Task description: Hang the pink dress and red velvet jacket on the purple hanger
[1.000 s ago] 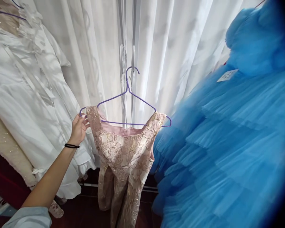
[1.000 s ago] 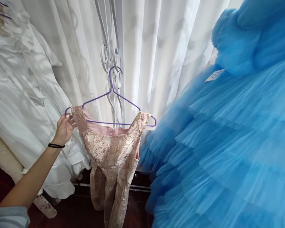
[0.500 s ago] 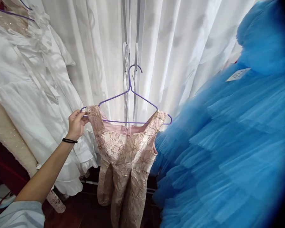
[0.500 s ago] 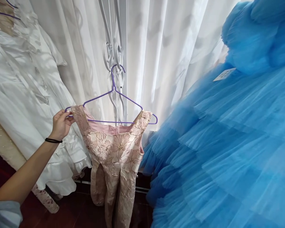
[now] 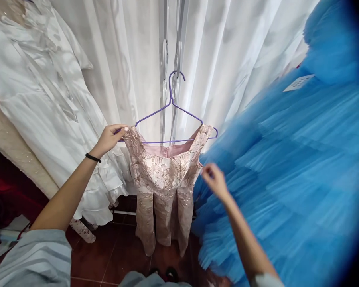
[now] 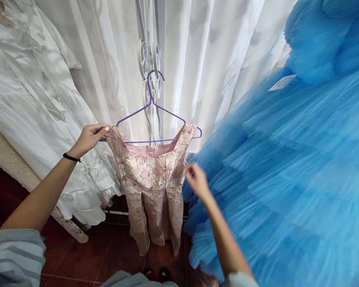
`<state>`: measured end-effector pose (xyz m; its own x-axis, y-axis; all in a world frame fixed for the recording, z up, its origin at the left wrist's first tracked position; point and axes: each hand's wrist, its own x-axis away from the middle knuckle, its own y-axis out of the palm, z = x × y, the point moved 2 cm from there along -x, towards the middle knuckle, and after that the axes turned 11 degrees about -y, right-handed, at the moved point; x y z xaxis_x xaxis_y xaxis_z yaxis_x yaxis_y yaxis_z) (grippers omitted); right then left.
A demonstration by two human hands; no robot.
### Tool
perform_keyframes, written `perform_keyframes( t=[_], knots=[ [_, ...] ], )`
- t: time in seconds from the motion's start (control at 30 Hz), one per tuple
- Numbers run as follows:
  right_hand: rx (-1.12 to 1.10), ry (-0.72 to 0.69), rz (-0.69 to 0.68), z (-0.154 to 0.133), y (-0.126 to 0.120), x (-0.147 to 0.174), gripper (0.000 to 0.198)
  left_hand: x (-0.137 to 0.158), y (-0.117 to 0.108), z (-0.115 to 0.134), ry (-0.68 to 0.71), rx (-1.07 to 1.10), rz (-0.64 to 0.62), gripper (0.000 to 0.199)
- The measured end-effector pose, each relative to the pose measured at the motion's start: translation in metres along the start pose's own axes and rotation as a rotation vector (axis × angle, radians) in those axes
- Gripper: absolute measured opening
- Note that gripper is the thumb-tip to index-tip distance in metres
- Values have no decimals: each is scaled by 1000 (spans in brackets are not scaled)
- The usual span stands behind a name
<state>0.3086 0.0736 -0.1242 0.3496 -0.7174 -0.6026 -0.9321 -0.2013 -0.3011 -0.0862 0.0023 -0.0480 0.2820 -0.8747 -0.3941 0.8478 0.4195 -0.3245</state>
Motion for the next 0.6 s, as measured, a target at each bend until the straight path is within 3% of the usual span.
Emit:
perform_keyframes(
  t=[0.07,0.1,0.23,0.3,0.43,0.5,0.6],
  knots=[
    [242,-159,146,-12,-33,-28,47,-1,0,-1,-20,22,4,66],
    [329,-207,130,-16,-45,-48,50,-2,0,-2,-27,28,2,64],
    [325,-115,-311,-18,-68,-112,52,-7,-12,-9,-54,69,25,49],
    [284,-74,-353,-17,-74,-113,62,-8,-24,-21,-92,131,86,45],
    [237,-26,-290,-12,-72,-86,70,6,-40,-61,-204,301,182,46],
    [246,-59,-265,-6,-66,-75,65,21,-36,-85,-278,358,220,50],
    [276,-112,-170,15,-55,-61,54,52,-11,-121,-336,408,284,55]
  ],
)
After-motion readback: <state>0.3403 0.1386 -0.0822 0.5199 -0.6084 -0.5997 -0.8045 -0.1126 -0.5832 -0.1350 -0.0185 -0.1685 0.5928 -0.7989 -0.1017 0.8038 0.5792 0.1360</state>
